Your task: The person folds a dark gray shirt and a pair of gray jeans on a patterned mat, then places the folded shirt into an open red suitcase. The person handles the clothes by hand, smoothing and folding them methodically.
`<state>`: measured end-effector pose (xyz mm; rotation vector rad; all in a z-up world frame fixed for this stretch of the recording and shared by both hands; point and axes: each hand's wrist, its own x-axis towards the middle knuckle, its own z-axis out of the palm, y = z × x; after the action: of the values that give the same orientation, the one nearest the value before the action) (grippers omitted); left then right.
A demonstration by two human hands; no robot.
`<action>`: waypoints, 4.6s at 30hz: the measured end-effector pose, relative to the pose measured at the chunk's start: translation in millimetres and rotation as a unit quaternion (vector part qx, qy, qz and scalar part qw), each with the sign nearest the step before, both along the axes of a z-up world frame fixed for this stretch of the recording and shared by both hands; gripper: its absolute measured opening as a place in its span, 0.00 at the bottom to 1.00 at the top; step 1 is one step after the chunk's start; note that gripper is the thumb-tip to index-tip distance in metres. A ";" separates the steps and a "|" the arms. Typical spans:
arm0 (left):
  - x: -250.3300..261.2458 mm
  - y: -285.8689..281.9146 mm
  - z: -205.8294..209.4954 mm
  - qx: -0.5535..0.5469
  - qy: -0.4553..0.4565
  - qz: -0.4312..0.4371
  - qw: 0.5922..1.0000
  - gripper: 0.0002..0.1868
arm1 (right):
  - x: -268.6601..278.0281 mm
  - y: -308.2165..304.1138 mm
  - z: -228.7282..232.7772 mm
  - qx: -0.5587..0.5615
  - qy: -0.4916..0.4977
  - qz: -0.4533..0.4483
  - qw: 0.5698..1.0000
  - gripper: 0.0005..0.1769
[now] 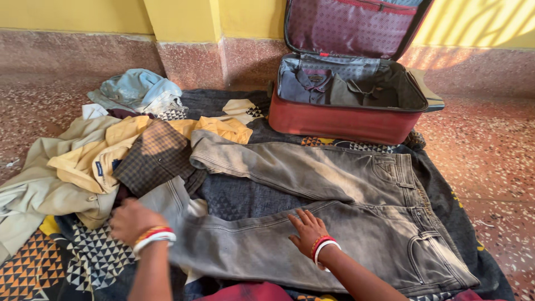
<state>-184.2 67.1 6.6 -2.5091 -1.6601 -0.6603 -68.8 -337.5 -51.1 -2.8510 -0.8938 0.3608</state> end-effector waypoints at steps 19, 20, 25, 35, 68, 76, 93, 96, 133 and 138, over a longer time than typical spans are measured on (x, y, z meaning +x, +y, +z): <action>81.0 -168.6 -103.2 -0.104 0.223 -0.399 0.883 0.14 | -1.9 -44.4 -30.6 -0.008 -0.018 -0.083 0.996 0.40; 85.1 -175.7 -102.2 -0.077 0.204 -0.390 0.895 0.12 | 0.2 -44.7 -30.1 0.005 -0.038 -0.075 0.996 0.39; 103.1 -205.6 -90.6 -0.024 0.170 -0.433 0.885 0.18 | 35.7 -59.5 -29.5 0.099 -0.161 -0.095 0.978 0.39; 195.0 -256.6 -88.3 -0.053 0.095 -0.578 0.809 0.15 | 134.4 -211.0 -51.0 0.006 -0.094 -0.225 0.970 0.34; 214.7 -350.8 -128.1 -0.021 0.086 -0.523 0.848 0.36 | 158.0 -196.4 -36.1 0.175 -0.116 -0.120 0.970 0.33; 225.0 -344.3 -82.5 -0.069 0.173 -0.526 0.830 0.29 | 204.8 -202.5 -39.8 0.004 -0.149 -0.077 0.986 0.34; 254.2 -316.9 -109.7 -0.116 0.140 -0.528 0.829 0.42 | 212.5 -72.6 -44.4 0.111 -0.129 0.087 0.982 0.35; 252.9 -318.1 -107.1 -0.092 0.100 -0.526 0.840 0.42 | 244.7 -76.0 -38.0 0.026 -0.086 -0.009 0.996 0.33; 203.4 -90.6 -141.4 -0.020 0.002 -0.391 0.920 0.28 | 220.7 9.4 -48.9 0.072 -0.130 -0.147 0.978 0.35; 225.3 -66.5 -166.3 -0.054 -0.363 -0.206 0.907 0.33 | 219.6 9.8 -49.3 0.067 -0.143 -0.145 0.977 0.35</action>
<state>41.2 0.7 -159.7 -2.9275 -1.3026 -1.7661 150.8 -327.7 -100.4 -2.8890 -0.5022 -0.1398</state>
